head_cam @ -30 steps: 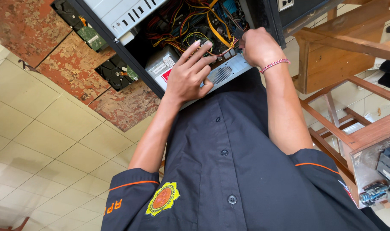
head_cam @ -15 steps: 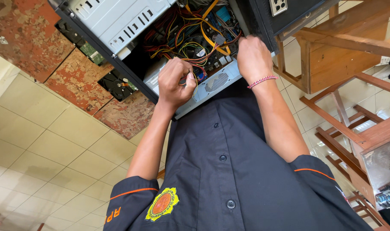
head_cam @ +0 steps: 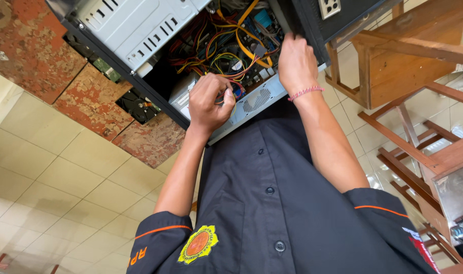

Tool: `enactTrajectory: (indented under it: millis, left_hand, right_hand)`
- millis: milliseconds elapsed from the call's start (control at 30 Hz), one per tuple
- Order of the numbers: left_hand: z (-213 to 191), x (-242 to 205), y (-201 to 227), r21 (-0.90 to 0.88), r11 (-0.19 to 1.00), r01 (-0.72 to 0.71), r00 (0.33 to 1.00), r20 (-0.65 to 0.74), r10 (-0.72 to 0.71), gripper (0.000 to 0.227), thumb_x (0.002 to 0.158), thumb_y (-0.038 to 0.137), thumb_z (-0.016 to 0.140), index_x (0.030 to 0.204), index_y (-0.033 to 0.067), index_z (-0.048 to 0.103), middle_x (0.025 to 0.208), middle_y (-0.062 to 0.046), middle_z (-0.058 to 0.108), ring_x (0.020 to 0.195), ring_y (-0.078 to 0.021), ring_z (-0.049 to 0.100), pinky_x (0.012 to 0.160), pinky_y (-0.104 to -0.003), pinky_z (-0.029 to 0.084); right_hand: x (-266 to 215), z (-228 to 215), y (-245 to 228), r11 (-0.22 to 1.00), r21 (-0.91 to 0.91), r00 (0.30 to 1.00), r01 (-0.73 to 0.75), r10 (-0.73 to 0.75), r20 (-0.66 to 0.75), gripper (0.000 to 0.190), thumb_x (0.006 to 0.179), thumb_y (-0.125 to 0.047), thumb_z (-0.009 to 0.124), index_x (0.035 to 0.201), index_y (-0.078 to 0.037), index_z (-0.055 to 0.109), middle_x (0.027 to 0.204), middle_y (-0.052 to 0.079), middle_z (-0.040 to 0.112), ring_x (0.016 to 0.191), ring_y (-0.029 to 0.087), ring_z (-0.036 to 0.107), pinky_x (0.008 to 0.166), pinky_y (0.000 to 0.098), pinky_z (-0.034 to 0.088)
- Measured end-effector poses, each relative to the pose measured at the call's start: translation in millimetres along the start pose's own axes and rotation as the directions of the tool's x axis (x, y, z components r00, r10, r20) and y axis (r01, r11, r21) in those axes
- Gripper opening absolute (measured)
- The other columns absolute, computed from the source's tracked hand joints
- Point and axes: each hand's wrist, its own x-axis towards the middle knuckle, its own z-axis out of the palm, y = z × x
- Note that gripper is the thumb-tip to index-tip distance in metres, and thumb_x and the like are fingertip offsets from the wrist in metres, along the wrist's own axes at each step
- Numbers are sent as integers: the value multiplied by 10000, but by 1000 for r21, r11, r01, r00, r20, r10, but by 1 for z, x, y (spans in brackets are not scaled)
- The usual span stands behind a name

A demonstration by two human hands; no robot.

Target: The person works inside an open desktop computer case, using both hands to connect and disconnect various internal cables and connectors. They repeatedly reach into the case to adjust wiring near the motherboard and power supply, then briefly handle the side panel before continuing to manipulate the internal components.

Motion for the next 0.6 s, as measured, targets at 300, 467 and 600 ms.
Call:
enactTrajectory:
  millis: [300, 467, 600]
  left_hand:
    - [-1, -1, -2, 6, 1000, -13, 999, -39, 14, 197, 1001, 39, 567, 815, 38, 500, 805, -112, 646, 666, -291, 535, 640, -408, 385]
    - [-6, 2, -6, -4, 999, -35, 997, -69, 35, 155, 946, -2, 576, 805, 36, 524, 797, -114, 645, 667, -305, 552, 647, -423, 403]
    - [-9, 0, -6, -48, 999, -18, 996, -90, 14, 158, 955, 10, 580, 806, 37, 535, 803, -116, 659, 687, -312, 595, 663, -419, 432]
  right_hand:
    - [22, 23, 5, 994, 93, 978, 49, -29, -208, 234, 1075, 78, 586, 1188, 125, 785, 1110, 271, 716, 893, 488, 776, 736, 597, 677]
    - [26, 23, 6, 978, 206, 960, 22, 37, -278, 183, 1068, 92, 615, 1047, 81, 797, 862, 256, 782, 751, 384, 813, 654, 451, 725]
    - [28, 26, 7, 978, 211, 954, 8, 55, -296, 187, 1073, 67, 635, 982, 47, 797, 812, 201, 777, 709, 342, 794, 591, 459, 679]
